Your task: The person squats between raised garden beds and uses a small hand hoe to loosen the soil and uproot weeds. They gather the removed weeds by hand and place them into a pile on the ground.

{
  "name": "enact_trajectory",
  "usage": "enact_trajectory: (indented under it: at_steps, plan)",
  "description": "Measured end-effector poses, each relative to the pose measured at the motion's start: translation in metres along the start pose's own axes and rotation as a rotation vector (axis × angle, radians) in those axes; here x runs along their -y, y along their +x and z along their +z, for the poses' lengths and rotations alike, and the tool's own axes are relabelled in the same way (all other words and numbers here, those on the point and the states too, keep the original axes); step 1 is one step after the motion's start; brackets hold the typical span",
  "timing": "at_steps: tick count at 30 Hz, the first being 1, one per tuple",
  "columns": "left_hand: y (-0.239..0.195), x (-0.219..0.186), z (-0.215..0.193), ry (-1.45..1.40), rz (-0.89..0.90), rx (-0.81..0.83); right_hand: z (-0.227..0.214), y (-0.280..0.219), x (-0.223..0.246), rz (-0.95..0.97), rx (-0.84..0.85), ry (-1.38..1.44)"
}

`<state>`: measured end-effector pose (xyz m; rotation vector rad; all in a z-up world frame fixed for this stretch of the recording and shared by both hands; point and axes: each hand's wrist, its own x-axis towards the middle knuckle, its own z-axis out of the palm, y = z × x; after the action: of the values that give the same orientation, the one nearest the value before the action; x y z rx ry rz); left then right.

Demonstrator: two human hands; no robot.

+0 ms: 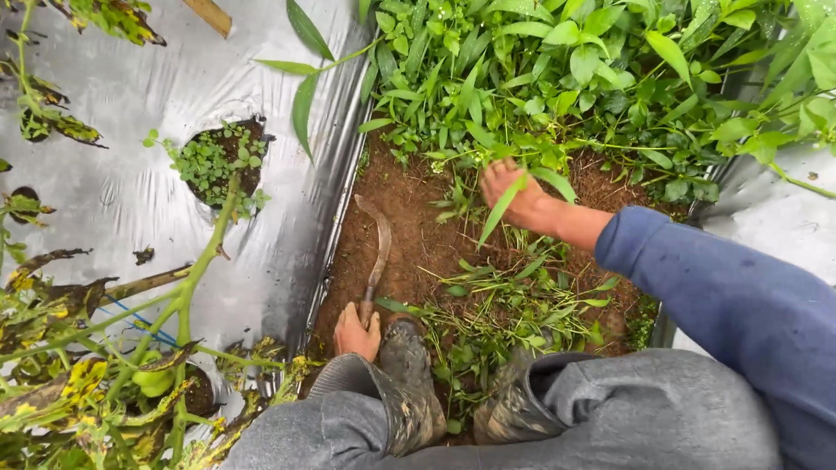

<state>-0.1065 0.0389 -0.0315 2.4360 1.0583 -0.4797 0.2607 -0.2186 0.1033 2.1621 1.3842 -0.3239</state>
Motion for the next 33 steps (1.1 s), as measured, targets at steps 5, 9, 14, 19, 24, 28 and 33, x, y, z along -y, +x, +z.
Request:
enact_trajectory:
  at_steps: [5,9,14,19,24,28,33]
  plan:
    - [-0.008,-0.047,-0.026,-0.039,0.192,-0.05,0.104,0.003,-0.013,0.23,-0.078,-0.189]
    - [-0.003,-0.057,-0.011,-0.011,0.437,-0.192,0.153,-0.022,-0.014,0.46,-0.203,0.124]
    - [0.011,-0.046,0.018,0.064,0.511,-0.402,0.148,-0.013,0.002,0.7,-0.301,0.529]
    - [0.016,-0.038,0.028,0.027,0.539,-0.46,0.1,-0.028,0.006,0.641,-0.269,0.378]
    - [0.018,-0.037,0.026,-0.008,0.546,-0.462,0.159,-0.01,0.004,0.607,-0.071,0.333]
    - [0.013,-0.046,0.015,-0.025,0.553,-0.408,0.01,-0.024,0.0,0.476,0.16,0.097]
    - [0.013,-0.045,0.019,-0.036,0.54,-0.377,-0.018,-0.018,0.001,0.332,0.097,-0.053]
